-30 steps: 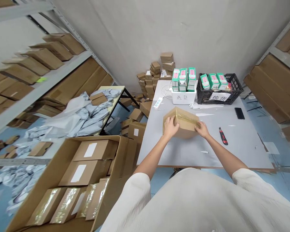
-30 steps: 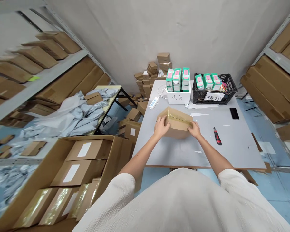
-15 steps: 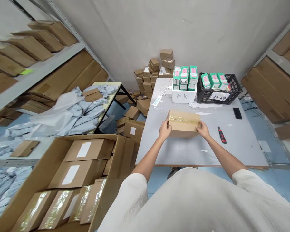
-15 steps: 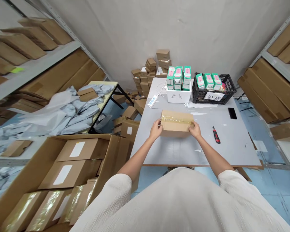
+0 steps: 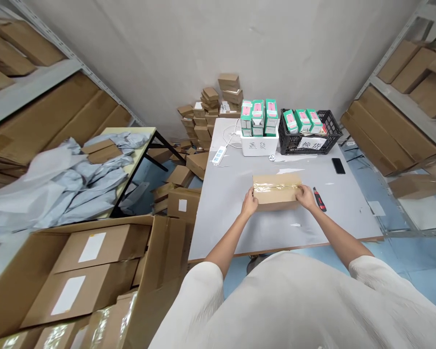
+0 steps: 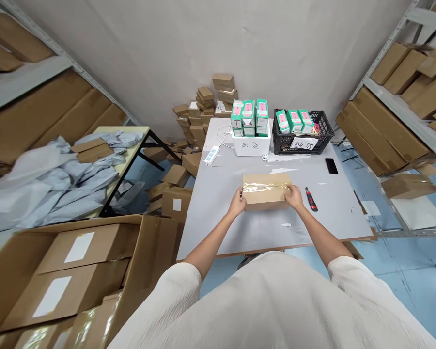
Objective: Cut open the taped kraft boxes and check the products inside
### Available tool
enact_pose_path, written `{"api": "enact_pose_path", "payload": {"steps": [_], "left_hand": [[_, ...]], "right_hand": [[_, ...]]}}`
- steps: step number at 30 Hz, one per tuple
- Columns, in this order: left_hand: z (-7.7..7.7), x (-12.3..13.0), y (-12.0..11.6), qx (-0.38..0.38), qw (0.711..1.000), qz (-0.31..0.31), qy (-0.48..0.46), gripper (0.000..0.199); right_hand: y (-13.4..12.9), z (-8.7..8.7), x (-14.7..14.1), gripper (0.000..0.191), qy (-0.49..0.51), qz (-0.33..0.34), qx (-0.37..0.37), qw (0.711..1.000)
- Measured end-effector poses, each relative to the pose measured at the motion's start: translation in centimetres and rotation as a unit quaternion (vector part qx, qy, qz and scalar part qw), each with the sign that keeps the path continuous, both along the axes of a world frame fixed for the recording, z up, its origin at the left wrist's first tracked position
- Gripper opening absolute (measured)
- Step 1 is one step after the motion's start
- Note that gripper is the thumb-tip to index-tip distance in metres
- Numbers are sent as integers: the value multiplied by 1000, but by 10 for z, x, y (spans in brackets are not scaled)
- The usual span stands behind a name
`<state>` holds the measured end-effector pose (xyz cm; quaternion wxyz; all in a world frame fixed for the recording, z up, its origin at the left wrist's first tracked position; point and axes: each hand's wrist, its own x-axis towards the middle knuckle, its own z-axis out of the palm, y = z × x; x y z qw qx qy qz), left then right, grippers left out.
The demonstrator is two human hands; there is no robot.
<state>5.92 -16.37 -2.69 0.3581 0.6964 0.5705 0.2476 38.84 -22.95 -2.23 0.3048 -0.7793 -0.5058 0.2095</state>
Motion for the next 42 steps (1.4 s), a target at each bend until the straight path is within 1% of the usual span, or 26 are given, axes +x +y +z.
{"api": "enact_pose_path", "payload": {"steps": [3,5,9,11,15,19,21,26,29,31,34,37,42], "left_hand": [[6,2,-2,-9,1000,9,26,73],[15,6,-4,20,998,9,62,70],[30,23,-9,64,991,-29,111,55],[33,32,-12,63,989,-33,130,50],[35,42,-15,56,983,-22,173,51],[38,50,-14,64,979,-31,190,52],[39,55,-13,56,980,-40,187,51],[38,56,-11,33,984,-24,175,51],[34,51,-11,29,986,-11,162,55],[33,48,-12,25,986,-7,163,54],[31,46,-15,21,985,-6,170,52],[31,46,-16,19,985,-5,173,53],[29,45,-16,15,985,8,172,59]], "right_hand": [[-2,-3,2,56,3,13,4,1000],[-2,-4,5,56,15,18,6,1000],[-6,-4,16,56,72,31,11,997],[-9,-4,22,55,105,36,12,994],[-16,-10,35,53,132,17,0,991],[-18,-25,49,49,123,0,8,992],[-18,-35,58,47,115,-15,-7,993],[-20,-63,89,44,64,-71,-89,991],[-26,-81,110,47,34,-87,-146,985],[-29,-90,121,48,19,-93,-191,977],[-32,-101,131,50,-15,-92,-232,968],[-32,-108,137,51,-41,-76,-261,962],[-29,-118,143,53,-68,-45,-268,960]]}}
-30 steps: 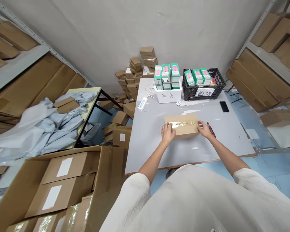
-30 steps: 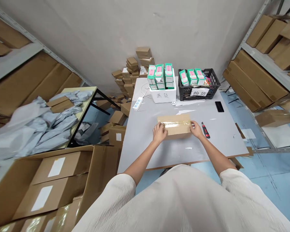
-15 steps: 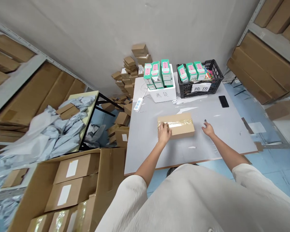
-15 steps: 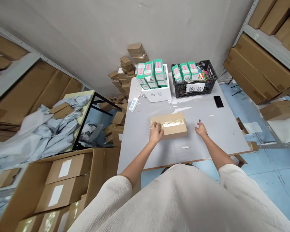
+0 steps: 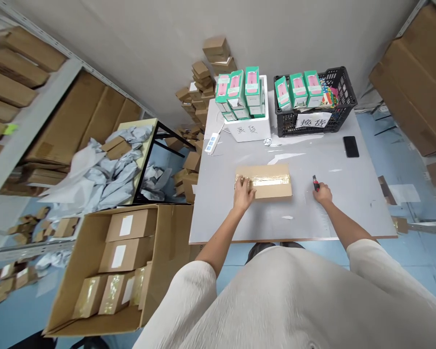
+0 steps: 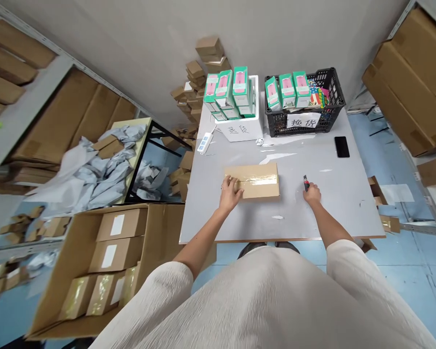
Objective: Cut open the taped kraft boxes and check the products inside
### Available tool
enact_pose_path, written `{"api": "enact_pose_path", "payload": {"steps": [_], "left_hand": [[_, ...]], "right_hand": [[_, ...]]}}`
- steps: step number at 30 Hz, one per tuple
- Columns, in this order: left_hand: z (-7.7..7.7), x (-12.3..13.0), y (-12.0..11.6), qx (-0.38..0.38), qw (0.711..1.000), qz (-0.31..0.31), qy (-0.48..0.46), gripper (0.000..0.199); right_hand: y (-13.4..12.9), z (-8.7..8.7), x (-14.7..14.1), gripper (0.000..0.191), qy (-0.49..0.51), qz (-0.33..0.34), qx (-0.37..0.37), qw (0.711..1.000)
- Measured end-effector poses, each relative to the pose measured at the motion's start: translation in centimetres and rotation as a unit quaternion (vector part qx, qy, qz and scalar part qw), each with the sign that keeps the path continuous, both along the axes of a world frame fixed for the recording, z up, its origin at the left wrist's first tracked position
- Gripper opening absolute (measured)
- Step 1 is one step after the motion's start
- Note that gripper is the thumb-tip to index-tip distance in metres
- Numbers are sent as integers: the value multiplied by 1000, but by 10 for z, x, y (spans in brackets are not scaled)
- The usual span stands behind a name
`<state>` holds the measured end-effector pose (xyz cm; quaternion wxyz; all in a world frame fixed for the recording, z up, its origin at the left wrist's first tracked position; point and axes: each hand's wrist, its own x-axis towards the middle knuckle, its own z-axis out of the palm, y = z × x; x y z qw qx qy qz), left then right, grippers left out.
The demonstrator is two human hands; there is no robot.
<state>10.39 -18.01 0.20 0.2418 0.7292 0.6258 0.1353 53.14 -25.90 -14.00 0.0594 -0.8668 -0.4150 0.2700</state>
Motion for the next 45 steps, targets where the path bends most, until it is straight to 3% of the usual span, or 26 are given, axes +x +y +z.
{"api": "enact_pose_path", "payload": {"steps": [7,11,15,19,23,29,32,38,41,45], "left_hand": [[-13,-5,-1,17,1000,1,-14,61],[-26,-8,0,50,998,-2,-32,65],[-31,-8,2,71,997,-8,-34,63],[-29,-7,2,66,997,-12,-34,49],[-27,-10,0,84,995,-36,-37,38],[-21,-24,-7,99,993,-64,-2,36],[-18,-31,-9,104,992,-77,4,33],[-21,-40,-10,124,985,-121,-24,36],[-26,-43,-11,140,979,-137,-53,39],[-31,-44,-10,147,975,-147,-82,41]], "right_hand": [[-4,-4,-4,49,-40,-1,-22,999],[-6,3,-6,47,-48,-4,-48,998],[-5,17,-5,49,-21,-41,-11,999],[5,42,-5,46,20,-56,73,996],[27,79,-11,45,64,-37,177,981],[61,136,-50,49,132,15,275,952],[71,162,-81,53,166,82,289,939],[83,204,-148,37,89,316,241,913],[90,215,-179,36,17,397,178,900],[99,221,-212,37,-64,457,105,881]]}}
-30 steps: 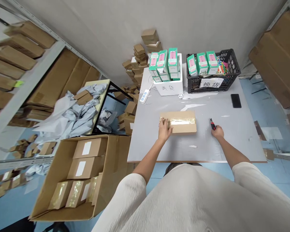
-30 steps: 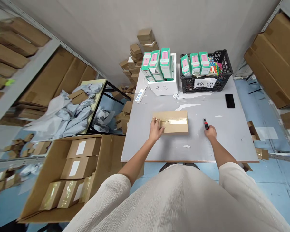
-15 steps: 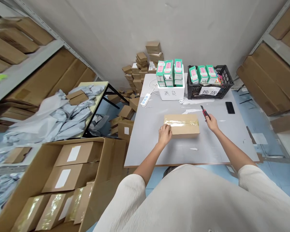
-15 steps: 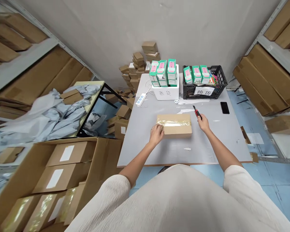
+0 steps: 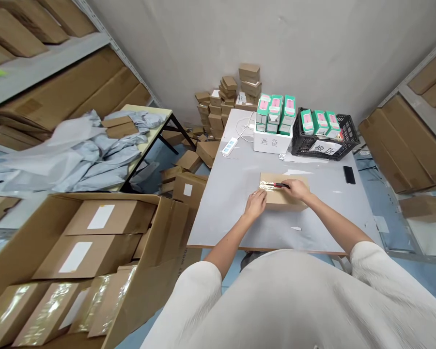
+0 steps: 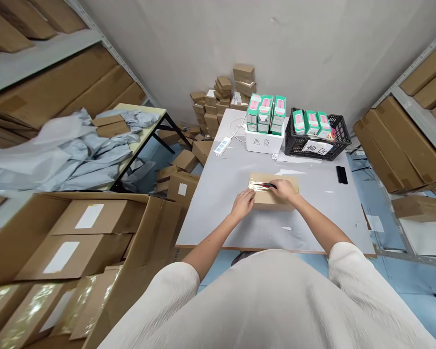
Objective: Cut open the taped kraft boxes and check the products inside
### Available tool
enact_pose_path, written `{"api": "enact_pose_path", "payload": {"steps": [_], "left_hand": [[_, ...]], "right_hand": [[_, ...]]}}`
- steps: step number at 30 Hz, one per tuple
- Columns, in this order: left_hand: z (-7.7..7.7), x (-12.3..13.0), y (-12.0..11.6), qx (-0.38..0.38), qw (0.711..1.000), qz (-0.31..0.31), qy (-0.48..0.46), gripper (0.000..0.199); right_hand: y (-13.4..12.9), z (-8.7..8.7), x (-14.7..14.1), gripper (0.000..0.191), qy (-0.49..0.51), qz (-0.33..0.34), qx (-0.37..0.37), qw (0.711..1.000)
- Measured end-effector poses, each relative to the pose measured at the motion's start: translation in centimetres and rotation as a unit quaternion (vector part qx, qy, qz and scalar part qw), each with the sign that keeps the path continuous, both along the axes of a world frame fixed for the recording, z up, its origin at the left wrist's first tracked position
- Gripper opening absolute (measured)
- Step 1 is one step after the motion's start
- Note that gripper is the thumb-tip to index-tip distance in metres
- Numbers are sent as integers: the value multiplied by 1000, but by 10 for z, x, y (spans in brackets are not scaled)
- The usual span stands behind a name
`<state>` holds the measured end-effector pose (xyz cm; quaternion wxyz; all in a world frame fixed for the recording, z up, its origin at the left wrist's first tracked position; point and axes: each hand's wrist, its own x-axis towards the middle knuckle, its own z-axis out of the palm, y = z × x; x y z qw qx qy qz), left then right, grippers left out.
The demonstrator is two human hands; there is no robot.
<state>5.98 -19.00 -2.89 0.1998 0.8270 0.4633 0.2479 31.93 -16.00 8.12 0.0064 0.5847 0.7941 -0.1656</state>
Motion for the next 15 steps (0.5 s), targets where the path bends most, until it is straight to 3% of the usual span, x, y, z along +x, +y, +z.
{"api": "enact_pose_path", "payload": {"steps": [5,15], "left_hand": [[-4,0,3,-7,1000,-12,-13,43],[-3,1,3,-24,999,-25,-23,40]], "right_hand": [[8,4,-23,38,-65,29,-9,997],[12,22,-41,37,-146,47,-30,988]]}}
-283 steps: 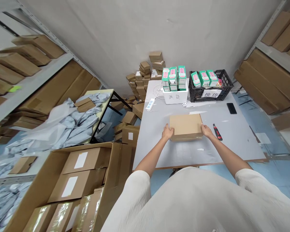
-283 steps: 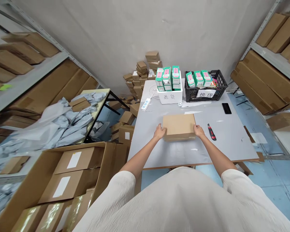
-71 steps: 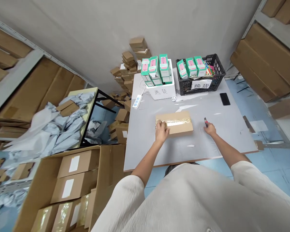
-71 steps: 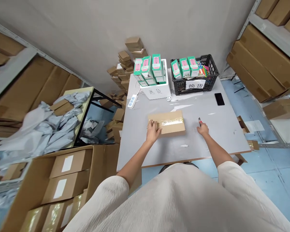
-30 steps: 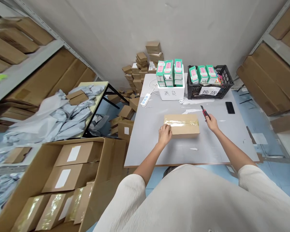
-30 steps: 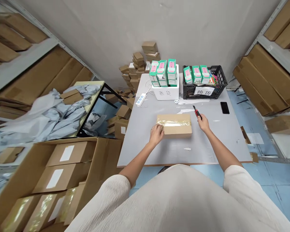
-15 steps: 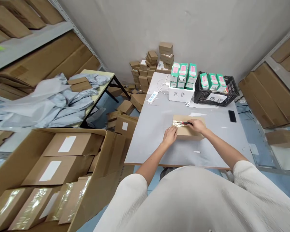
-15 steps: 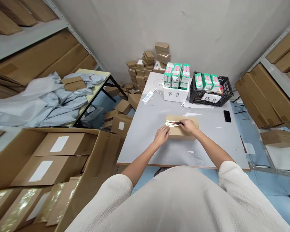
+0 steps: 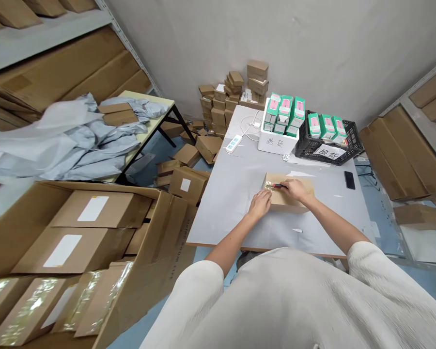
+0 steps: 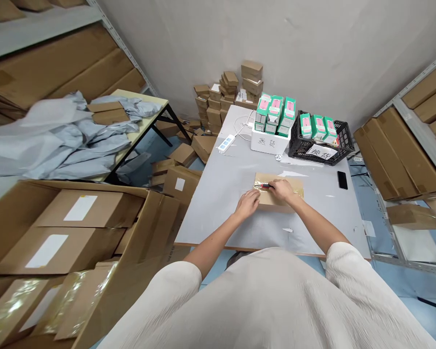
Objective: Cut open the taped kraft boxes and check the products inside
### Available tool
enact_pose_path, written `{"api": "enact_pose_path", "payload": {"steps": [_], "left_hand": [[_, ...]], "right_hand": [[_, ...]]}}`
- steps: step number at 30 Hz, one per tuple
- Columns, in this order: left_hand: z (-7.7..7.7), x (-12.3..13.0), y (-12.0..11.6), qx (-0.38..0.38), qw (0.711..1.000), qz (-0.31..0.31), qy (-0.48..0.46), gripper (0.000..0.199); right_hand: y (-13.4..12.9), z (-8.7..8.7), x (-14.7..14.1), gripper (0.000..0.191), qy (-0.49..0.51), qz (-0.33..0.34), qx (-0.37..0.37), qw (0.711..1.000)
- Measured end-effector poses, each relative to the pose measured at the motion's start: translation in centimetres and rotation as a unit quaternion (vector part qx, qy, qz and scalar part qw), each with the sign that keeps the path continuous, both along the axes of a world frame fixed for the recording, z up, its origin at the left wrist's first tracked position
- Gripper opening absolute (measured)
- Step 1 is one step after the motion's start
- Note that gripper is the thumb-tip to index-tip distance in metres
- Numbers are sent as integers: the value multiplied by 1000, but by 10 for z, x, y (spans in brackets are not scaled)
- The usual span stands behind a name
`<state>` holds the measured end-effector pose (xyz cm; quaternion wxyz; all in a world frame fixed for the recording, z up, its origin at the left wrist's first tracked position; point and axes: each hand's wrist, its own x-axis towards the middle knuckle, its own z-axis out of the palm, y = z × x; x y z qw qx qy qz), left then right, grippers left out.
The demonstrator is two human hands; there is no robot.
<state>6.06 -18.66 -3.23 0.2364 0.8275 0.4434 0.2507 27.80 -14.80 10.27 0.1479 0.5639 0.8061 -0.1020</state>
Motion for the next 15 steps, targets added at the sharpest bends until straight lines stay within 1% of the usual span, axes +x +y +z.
{"api": "enact_pose_path", "payload": {"steps": [5,11,15], "left_hand": [[3,1,0,-3,1000,0,1,40],[5,0,1,-7,1000,-1,5,37],[5,0,1,-8,1000,-3,8,36]], "right_hand": [[-2,7,-9,38,-32,6,5,999],[-9,7,-17,39,-67,16,1,998],[-6,7,-19,37,-71,28,2,997]]}}
